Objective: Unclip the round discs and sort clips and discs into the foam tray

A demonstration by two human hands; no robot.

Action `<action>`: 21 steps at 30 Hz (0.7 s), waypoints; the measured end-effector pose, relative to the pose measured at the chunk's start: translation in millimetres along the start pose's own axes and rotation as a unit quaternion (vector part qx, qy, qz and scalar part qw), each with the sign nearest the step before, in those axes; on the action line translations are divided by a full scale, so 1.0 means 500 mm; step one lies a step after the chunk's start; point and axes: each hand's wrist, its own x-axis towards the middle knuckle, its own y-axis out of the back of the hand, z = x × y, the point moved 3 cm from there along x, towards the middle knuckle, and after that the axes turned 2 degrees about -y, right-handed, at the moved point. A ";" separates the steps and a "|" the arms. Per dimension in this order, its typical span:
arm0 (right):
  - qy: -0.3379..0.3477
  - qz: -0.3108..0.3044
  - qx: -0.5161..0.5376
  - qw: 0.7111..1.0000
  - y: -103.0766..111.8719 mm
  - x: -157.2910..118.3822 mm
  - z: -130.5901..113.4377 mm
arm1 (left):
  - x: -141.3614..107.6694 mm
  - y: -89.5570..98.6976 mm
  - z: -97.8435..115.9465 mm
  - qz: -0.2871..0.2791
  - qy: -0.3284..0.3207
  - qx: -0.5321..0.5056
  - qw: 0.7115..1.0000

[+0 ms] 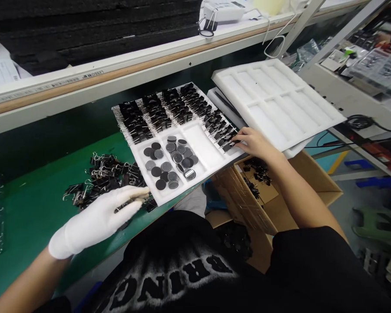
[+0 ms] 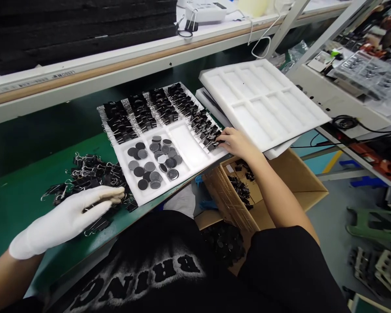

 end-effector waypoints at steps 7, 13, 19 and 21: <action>-0.084 -0.081 -0.067 0.991 0.046 -0.009 -0.040 | -0.154 0.017 -0.106 0.130 0.108 -0.002 0.986; 0.000 0.003 -0.040 0.999 0.029 0.026 -0.281 | -0.329 0.026 -0.226 0.408 0.299 -0.022 0.863; 0.036 -0.049 0.008 0.998 -0.109 0.064 -0.386 | -0.393 -0.013 -0.342 0.490 0.384 0.188 0.760; 0.007 -0.059 0.041 0.997 -0.127 0.069 -0.369 | -0.433 -0.037 -0.381 0.504 0.411 0.213 0.729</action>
